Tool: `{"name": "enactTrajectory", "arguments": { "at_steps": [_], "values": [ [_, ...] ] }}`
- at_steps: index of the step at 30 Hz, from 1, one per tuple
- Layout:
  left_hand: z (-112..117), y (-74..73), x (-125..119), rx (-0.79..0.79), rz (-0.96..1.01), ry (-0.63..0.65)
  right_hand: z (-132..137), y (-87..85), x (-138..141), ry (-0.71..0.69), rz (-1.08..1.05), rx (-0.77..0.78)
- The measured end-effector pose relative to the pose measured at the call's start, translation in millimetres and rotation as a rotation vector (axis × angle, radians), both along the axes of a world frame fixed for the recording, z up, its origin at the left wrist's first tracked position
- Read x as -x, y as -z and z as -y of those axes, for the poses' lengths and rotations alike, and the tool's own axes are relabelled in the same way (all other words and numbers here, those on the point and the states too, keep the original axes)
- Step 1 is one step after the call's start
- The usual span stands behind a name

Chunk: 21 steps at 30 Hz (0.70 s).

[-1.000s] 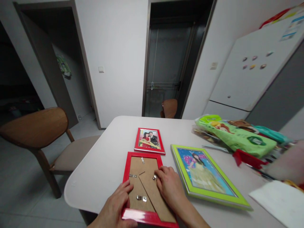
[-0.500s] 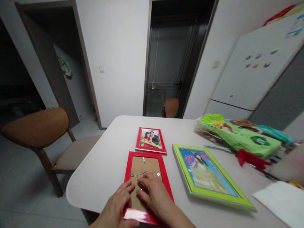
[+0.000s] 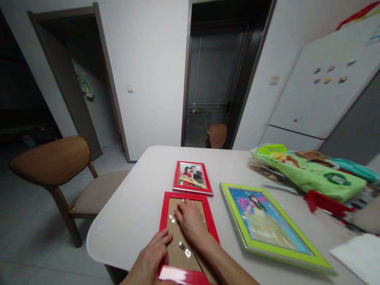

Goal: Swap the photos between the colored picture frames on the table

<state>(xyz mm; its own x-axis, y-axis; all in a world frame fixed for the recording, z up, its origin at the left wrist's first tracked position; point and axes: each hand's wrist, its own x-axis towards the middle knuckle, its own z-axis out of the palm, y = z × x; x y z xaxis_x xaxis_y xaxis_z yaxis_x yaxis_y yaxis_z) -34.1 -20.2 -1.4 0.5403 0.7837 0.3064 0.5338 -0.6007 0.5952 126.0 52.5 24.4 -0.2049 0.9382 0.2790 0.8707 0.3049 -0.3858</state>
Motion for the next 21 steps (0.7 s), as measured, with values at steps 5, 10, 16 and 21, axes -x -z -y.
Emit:
{"name": "enactTrajectory", "arguments": {
  "at_steps": [5,10,16,21],
  "values": [
    [-1,-1.7,-2,-0.011,0.026,0.009,-15,2.4,-14,0.111,0.042,-0.016],
    [-2,-4.4,-2,0.008,0.030,0.012,-11,-3.6,-15,0.097,0.046,-0.011],
    [1,-6.9,-1,0.050,-0.006,-0.022,41,-15.5,-42,0.059,0.046,0.088],
    [3,-6.4,1,-0.003,0.034,0.004,72,-11.1,-46,0.049,0.041,0.160]
  ]
}}
